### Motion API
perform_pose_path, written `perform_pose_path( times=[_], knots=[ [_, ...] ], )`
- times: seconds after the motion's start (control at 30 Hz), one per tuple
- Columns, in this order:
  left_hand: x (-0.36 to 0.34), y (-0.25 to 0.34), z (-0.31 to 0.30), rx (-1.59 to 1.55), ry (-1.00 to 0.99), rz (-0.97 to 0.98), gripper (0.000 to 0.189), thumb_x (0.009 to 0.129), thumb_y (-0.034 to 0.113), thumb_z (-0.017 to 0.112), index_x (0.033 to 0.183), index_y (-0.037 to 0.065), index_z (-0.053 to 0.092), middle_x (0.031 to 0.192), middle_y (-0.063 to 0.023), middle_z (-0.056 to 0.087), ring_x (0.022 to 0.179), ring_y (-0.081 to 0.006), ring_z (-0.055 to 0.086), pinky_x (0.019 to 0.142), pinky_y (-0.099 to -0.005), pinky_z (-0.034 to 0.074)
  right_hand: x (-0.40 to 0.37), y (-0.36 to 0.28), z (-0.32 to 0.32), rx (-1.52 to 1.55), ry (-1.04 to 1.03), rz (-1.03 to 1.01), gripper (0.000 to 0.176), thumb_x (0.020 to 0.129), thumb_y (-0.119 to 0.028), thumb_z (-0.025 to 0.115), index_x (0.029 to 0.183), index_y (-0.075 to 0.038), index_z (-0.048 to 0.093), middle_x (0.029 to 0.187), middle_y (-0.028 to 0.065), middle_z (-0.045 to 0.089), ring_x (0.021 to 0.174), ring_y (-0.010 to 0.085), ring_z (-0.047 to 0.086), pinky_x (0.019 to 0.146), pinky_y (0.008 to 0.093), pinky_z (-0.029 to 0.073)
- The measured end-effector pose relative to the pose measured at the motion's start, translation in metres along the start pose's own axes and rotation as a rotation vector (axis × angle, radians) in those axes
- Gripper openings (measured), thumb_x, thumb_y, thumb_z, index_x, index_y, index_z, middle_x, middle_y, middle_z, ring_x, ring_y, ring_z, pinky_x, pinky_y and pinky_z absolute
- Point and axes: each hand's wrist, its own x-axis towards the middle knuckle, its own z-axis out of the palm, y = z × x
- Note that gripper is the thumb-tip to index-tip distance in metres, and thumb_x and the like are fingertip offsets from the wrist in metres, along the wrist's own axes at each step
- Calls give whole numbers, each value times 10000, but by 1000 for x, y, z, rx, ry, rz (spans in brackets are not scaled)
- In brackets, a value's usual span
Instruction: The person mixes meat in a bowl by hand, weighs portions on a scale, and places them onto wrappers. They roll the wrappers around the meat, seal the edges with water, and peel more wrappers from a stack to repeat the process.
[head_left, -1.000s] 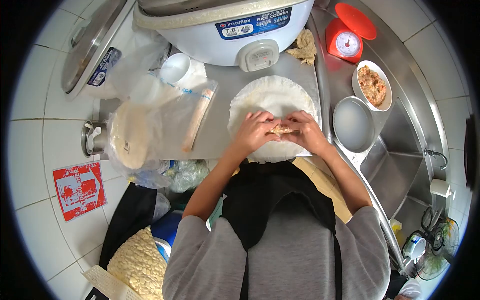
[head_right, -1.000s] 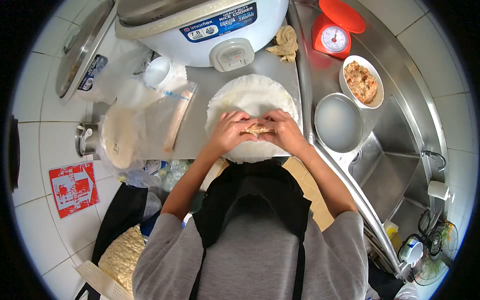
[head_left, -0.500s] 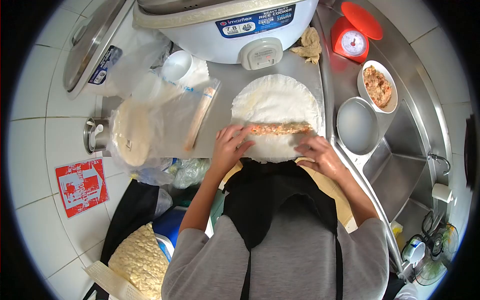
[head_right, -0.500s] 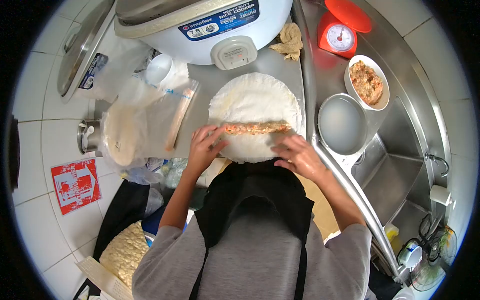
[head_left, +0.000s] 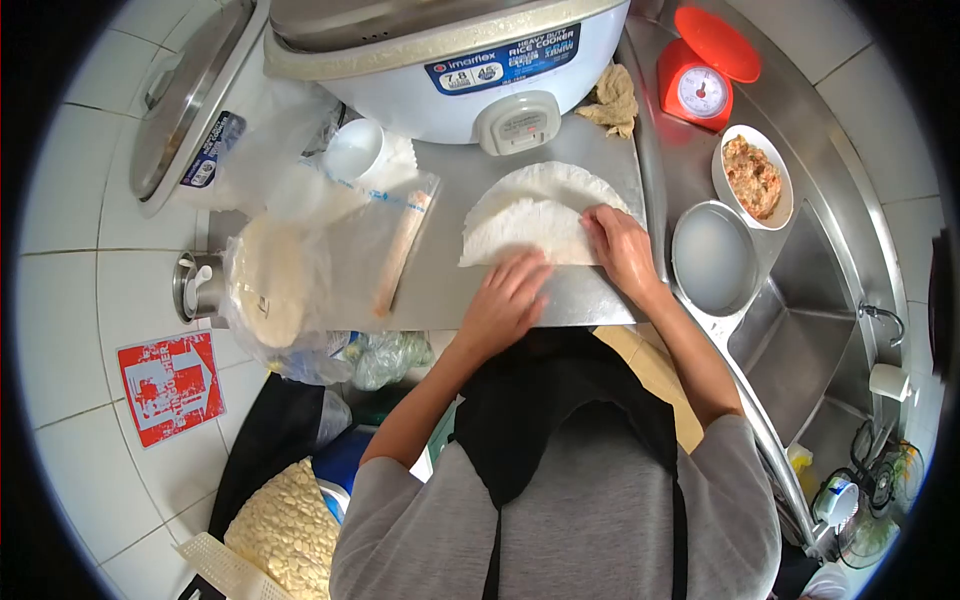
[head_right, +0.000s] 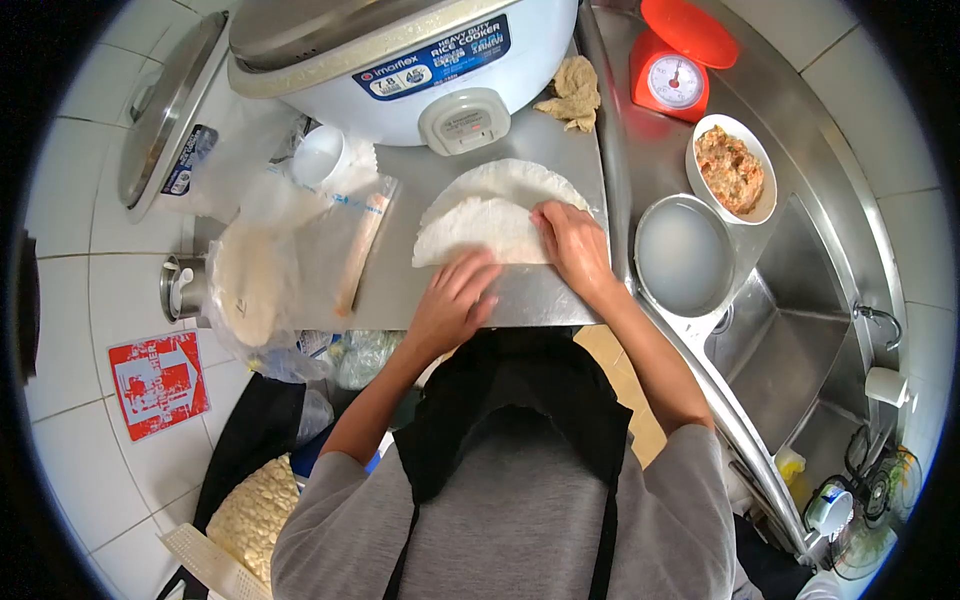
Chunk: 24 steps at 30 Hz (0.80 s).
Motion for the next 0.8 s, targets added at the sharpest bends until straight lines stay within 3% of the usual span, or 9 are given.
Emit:
perform_pose_path(
  times=[0.13,0.27,0.33,0.67,0.73,0.8],
  knots=[
    [29,-24,12,82,23,-30,434,844,185,596,1228,6,499,1201,-131,548,1144,-299,494,944,-417,377,26,22,8,-17,5,-30,87,847,-120,598,885,-42,590,802,123,610,770,333,589,677,410,460],
    [39,-24,7,88,-51,-94,422,834,220,619,1192,16,528,1147,-120,564,1089,-290,512,919,-402,381,27,18,1,-121,95,-33,131,815,-120,631,921,-45,614,846,110,594,837,317,578,715,400,460],
    [42,-25,7,90,-136,-105,415,815,254,635,1155,31,551,1099,-108,565,1039,-279,522,889,-384,383,11,4,-14,-83,-38,-177,226,758,-128,687,962,-51,627,925,95,571,898,295,554,741,390,453],
    [44,-24,6,-4,-191,-54,401,761,221,690,1100,40,576,1042,-86,558,966,-289,533,844,-383,412,-18,-3,-6,-94,-260,-132,371,673,-107,742,1018,-44,622,992,86,548,937,280,540,821,387,452],
    [43,-32,7,-35,-279,-86,403,754,228,697,1095,47,582,1062,-89,551,968,-297,536,844,-391,422,-19,-3,-4,-39,-318,-82,409,651,-99,756,1031,-43,615,996,91,544,958,285,539,839,385,452],
    [40,-29,7,-46,-248,-75,390,758,229,693,1089,50,589,1053,-92,555,968,-300,539,844,-396,427,-23,-6,-9,-13,-283,-78,418,638,-97,765,1024,-42,613,990,93,543,957,291,540,838,386,453]
  ],
)
